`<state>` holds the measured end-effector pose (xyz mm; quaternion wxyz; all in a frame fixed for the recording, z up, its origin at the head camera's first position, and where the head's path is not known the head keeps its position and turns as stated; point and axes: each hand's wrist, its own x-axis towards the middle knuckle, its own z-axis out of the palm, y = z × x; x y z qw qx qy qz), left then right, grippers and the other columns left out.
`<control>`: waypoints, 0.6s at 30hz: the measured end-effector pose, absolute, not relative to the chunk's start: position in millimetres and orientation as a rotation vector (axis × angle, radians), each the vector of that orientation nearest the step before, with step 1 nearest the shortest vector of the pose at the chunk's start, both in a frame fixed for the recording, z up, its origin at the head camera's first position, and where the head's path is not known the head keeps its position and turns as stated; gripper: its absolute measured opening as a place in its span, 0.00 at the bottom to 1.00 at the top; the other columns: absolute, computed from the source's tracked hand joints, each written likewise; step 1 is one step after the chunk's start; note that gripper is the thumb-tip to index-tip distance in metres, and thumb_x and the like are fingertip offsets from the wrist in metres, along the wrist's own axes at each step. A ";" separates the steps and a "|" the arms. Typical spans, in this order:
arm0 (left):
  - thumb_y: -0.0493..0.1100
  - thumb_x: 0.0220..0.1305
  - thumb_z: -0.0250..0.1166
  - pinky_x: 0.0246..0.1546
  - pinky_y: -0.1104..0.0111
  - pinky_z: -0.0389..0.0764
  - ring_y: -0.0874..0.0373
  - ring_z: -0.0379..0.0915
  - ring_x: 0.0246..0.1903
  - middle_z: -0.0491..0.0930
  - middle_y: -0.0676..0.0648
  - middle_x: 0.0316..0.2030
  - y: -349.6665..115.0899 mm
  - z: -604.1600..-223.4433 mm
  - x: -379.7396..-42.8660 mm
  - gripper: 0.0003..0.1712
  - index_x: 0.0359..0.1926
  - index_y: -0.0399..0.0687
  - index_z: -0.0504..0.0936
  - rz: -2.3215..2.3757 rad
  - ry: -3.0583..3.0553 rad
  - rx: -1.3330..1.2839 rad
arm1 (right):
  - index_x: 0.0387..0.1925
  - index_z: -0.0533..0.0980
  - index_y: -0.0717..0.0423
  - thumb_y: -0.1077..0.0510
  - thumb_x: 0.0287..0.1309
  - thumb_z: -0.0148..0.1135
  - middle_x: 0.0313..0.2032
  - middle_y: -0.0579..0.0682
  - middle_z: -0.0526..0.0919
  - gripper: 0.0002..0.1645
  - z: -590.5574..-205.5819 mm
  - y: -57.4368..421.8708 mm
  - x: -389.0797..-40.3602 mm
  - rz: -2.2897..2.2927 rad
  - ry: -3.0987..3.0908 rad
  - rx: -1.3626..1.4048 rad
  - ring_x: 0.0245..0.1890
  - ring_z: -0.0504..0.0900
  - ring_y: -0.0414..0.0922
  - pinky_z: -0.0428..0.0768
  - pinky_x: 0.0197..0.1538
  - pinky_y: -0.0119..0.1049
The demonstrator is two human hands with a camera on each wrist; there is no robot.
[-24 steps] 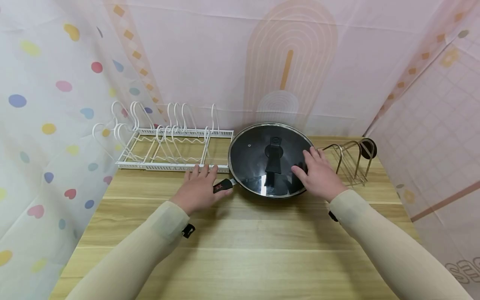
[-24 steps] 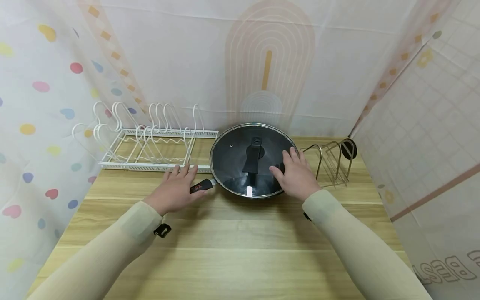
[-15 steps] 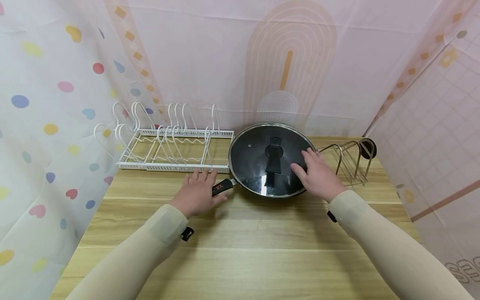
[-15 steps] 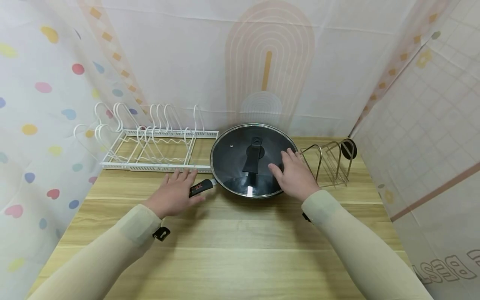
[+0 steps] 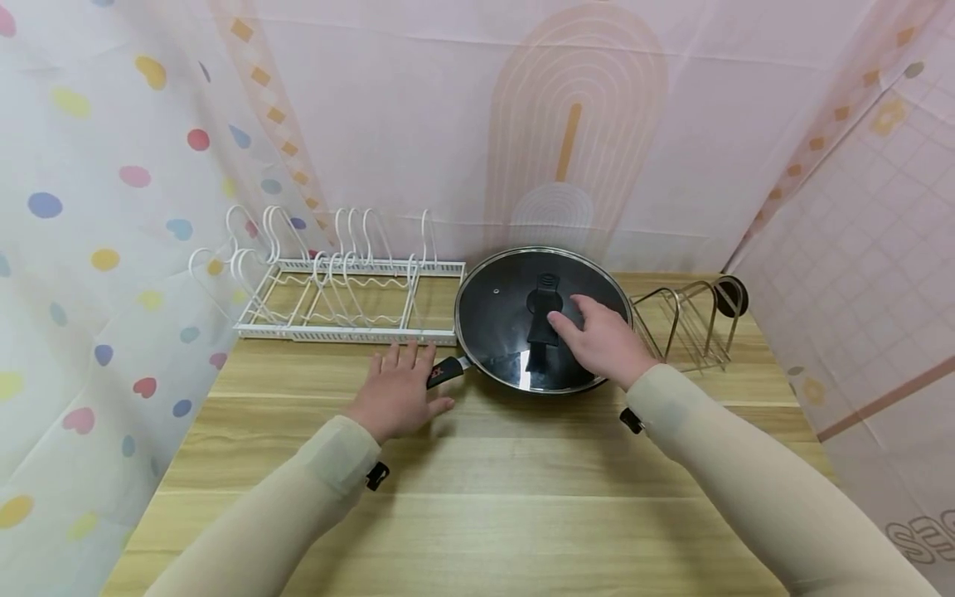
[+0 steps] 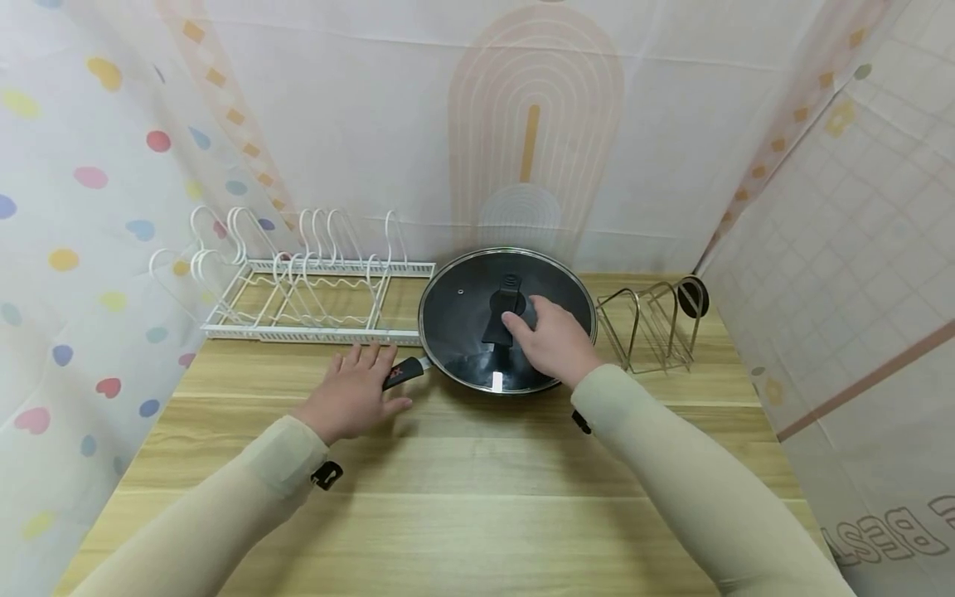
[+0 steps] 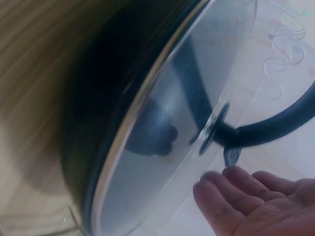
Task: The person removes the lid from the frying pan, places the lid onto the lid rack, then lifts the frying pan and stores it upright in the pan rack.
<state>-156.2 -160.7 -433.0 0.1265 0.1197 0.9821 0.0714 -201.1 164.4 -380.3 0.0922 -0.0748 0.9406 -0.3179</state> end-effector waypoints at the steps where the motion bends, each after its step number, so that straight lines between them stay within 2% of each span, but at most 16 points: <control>1: 0.71 0.71 0.61 0.79 0.33 0.44 0.26 0.38 0.81 0.44 0.32 0.83 -160.6 -434.0 -155.9 0.57 0.85 0.45 0.48 0.209 2.858 0.343 | 0.81 0.57 0.61 0.30 0.77 0.46 0.75 0.63 0.70 0.50 -379.9 161.3 -202.7 -0.967 2.771 -0.214 0.73 0.73 0.60 0.70 0.75 0.59; 4: 0.70 0.71 0.61 0.79 0.34 0.45 0.26 0.40 0.81 0.45 0.32 0.83 -159.5 -436.2 -155.6 0.56 0.85 0.45 0.49 0.219 2.867 0.331 | 0.81 0.56 0.61 0.28 0.75 0.49 0.73 0.63 0.72 0.52 -379.0 151.6 -209.5 -1.034 2.693 -0.160 0.73 0.73 0.59 0.72 0.74 0.58; 8: 0.69 0.73 0.60 0.79 0.34 0.47 0.26 0.43 0.80 0.48 0.31 0.82 -158.2 -439.3 -155.9 0.53 0.84 0.46 0.52 0.206 2.894 0.320 | 0.83 0.52 0.61 0.28 0.71 0.55 0.77 0.63 0.67 0.57 -376.7 137.4 -219.0 -1.067 2.602 -0.071 0.75 0.70 0.59 0.71 0.75 0.57; 11: 0.69 0.73 0.59 0.79 0.34 0.49 0.27 0.45 0.80 0.50 0.32 0.82 -157.6 -441.7 -155.9 0.52 0.84 0.47 0.53 0.187 2.909 0.313 | 0.82 0.50 0.63 0.35 0.70 0.59 0.74 0.63 0.68 0.56 -375.7 127.4 -225.0 -1.118 2.524 -0.013 0.62 0.81 0.57 0.78 0.68 0.53; 13: 0.68 0.74 0.59 0.79 0.34 0.49 0.27 0.46 0.80 0.51 0.32 0.82 -157.4 -442.7 -156.2 0.51 0.84 0.47 0.54 0.181 2.912 0.309 | 0.77 0.56 0.67 0.44 0.68 0.59 0.62 0.62 0.75 0.48 -374.7 121.8 -227.9 -1.152 2.490 0.011 0.44 0.87 0.52 0.85 0.58 0.49; 15: 0.68 0.74 0.59 0.78 0.33 0.50 0.26 0.46 0.80 0.51 0.32 0.82 -156.9 -442.3 -156.4 0.50 0.84 0.48 0.55 0.175 2.913 0.309 | 0.66 0.65 0.70 0.52 0.67 0.56 0.44 0.58 0.78 0.34 -374.4 116.6 -230.3 -1.202 2.454 0.029 0.25 0.83 0.48 0.88 0.44 0.44; 16: 0.68 0.74 0.59 0.78 0.33 0.50 0.27 0.46 0.80 0.52 0.32 0.82 -156.7 -442.1 -156.5 0.49 0.84 0.48 0.56 0.175 2.912 0.309 | 0.59 0.69 0.69 0.56 0.65 0.55 0.38 0.55 0.76 0.26 -373.9 114.3 -230.9 -1.231 2.438 0.039 0.20 0.80 0.46 0.88 0.39 0.42; 18: 0.68 0.74 0.59 0.78 0.33 0.50 0.27 0.46 0.80 0.52 0.32 0.82 -156.8 -441.5 -156.6 0.49 0.83 0.48 0.56 0.170 2.911 0.307 | 0.46 0.70 0.66 0.60 0.65 0.52 0.32 0.53 0.73 0.13 -373.4 110.0 -231.5 -1.292 2.398 0.070 0.17 0.77 0.43 0.88 0.33 0.40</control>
